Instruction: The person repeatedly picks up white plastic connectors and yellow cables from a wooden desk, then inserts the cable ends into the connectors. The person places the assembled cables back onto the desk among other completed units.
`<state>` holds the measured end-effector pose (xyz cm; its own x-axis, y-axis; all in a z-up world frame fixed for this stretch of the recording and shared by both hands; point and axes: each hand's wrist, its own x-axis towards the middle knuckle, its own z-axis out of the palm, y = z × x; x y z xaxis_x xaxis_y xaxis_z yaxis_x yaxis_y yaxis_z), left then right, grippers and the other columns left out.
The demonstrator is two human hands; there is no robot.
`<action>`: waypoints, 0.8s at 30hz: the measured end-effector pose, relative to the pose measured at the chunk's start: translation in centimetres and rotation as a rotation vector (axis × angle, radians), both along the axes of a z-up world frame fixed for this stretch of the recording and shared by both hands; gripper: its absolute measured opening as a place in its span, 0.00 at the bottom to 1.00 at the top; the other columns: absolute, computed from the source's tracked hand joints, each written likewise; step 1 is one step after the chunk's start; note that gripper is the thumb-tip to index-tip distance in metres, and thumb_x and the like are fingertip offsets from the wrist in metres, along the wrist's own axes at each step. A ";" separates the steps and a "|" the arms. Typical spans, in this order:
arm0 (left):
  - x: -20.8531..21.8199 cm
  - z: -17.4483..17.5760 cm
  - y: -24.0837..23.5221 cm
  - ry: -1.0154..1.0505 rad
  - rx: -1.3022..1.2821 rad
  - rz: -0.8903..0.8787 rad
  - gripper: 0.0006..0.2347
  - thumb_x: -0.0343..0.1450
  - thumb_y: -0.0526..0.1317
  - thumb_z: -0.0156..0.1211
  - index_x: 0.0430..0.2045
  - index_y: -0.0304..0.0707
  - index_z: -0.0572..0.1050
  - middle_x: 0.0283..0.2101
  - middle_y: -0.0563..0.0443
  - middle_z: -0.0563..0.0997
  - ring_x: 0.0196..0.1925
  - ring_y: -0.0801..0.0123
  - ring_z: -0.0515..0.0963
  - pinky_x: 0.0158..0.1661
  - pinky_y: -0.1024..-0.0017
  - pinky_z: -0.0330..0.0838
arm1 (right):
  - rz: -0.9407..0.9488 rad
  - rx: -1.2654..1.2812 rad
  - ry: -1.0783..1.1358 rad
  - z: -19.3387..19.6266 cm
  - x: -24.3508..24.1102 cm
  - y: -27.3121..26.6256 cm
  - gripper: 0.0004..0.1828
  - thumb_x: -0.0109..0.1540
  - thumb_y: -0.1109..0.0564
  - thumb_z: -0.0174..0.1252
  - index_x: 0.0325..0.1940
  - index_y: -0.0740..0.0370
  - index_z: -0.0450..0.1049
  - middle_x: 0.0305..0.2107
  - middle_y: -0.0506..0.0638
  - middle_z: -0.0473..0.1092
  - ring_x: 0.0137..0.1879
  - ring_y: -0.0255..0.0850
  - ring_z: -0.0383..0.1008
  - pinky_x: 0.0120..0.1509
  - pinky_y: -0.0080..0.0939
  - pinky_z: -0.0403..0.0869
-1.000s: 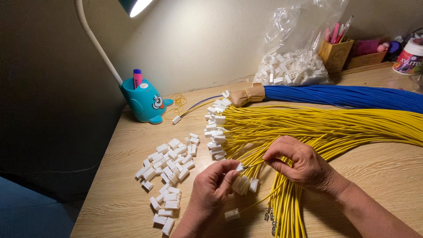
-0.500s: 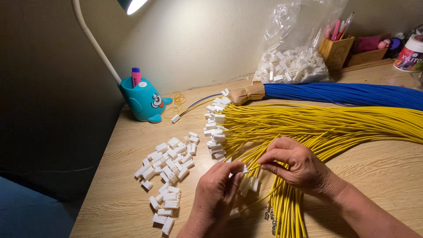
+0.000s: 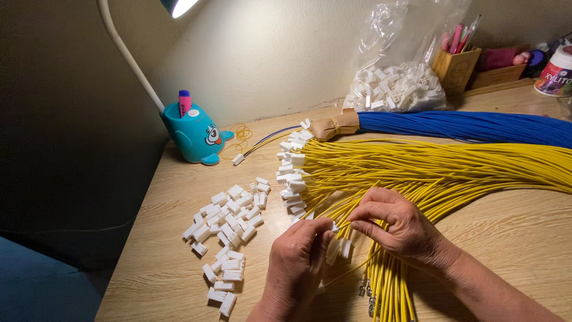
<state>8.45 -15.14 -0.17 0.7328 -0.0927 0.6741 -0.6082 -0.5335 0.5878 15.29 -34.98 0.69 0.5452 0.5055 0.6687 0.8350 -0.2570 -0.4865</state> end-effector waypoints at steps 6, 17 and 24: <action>-0.3 0.0 -0.3 0.049 -0.044 -0.001 0.05 0.71 0.38 0.53 0.33 0.40 0.76 0.31 0.52 0.81 0.30 0.66 0.79 0.35 0.72 0.72 | 0.001 0.045 0.037 -0.5 -0.1 0.2 0.02 0.58 0.57 0.61 0.32 0.56 0.77 0.25 0.43 0.70 0.31 0.34 0.71 0.39 0.32 0.71; 0.3 -0.8 0.2 0.083 -0.006 -0.038 0.07 0.68 0.39 0.60 0.37 0.41 0.77 0.32 0.51 0.80 0.31 0.66 0.79 0.34 0.73 0.72 | 0.003 -0.029 -0.028 0.2 -0.3 0.3 0.05 0.58 0.52 0.61 0.31 0.52 0.78 0.23 0.41 0.69 0.29 0.35 0.69 0.39 0.35 0.68; 0.2 -0.6 -0.3 0.081 -0.073 -0.019 0.05 0.66 0.39 0.62 0.31 0.42 0.78 0.29 0.54 0.81 0.29 0.70 0.79 0.33 0.76 0.72 | -0.012 0.011 -0.046 0.4 -0.9 0.8 0.04 0.58 0.52 0.61 0.30 0.51 0.77 0.22 0.40 0.68 0.28 0.34 0.68 0.39 0.35 0.67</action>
